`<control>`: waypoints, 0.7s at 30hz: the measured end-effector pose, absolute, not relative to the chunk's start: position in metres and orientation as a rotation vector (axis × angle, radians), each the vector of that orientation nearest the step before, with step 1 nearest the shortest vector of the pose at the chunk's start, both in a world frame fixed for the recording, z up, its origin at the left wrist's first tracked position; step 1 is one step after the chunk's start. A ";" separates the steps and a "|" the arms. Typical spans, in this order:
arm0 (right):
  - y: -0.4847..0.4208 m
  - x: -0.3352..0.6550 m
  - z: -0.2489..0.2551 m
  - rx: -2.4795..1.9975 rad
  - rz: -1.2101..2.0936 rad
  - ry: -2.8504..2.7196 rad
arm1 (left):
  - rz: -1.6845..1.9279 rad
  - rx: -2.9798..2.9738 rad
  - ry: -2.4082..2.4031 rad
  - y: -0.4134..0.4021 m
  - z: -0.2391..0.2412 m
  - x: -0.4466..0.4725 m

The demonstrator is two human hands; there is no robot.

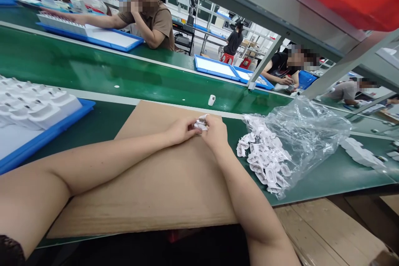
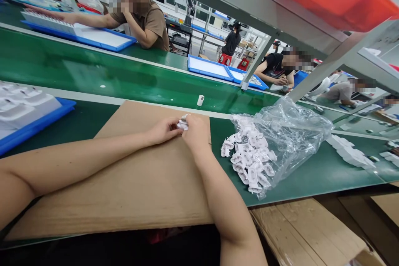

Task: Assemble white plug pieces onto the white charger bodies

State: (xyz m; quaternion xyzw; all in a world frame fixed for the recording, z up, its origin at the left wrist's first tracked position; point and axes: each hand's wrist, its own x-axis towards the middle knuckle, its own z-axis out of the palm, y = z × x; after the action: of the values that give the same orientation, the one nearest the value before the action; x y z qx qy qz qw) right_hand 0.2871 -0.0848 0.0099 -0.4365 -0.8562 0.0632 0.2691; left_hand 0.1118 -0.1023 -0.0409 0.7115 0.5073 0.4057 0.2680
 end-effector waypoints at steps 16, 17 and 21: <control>-0.053 0.375 0.026 -1.949 0.111 -2.427 | 0.490 1.761 1.518 -0.169 0.059 0.025; -0.050 0.383 0.027 -2.047 0.119 -2.484 | 0.461 1.715 1.528 -0.184 0.073 0.003; -0.041 0.390 0.028 -2.179 0.243 -2.539 | 0.390 1.468 1.704 -0.247 0.124 -0.104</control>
State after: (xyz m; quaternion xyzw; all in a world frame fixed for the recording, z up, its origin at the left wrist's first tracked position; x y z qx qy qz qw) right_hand 0.3898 -0.0406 0.0279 -0.6460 -0.7525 0.0719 -0.1062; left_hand -0.1043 -0.2472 0.1238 0.5847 0.6786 0.1553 0.4165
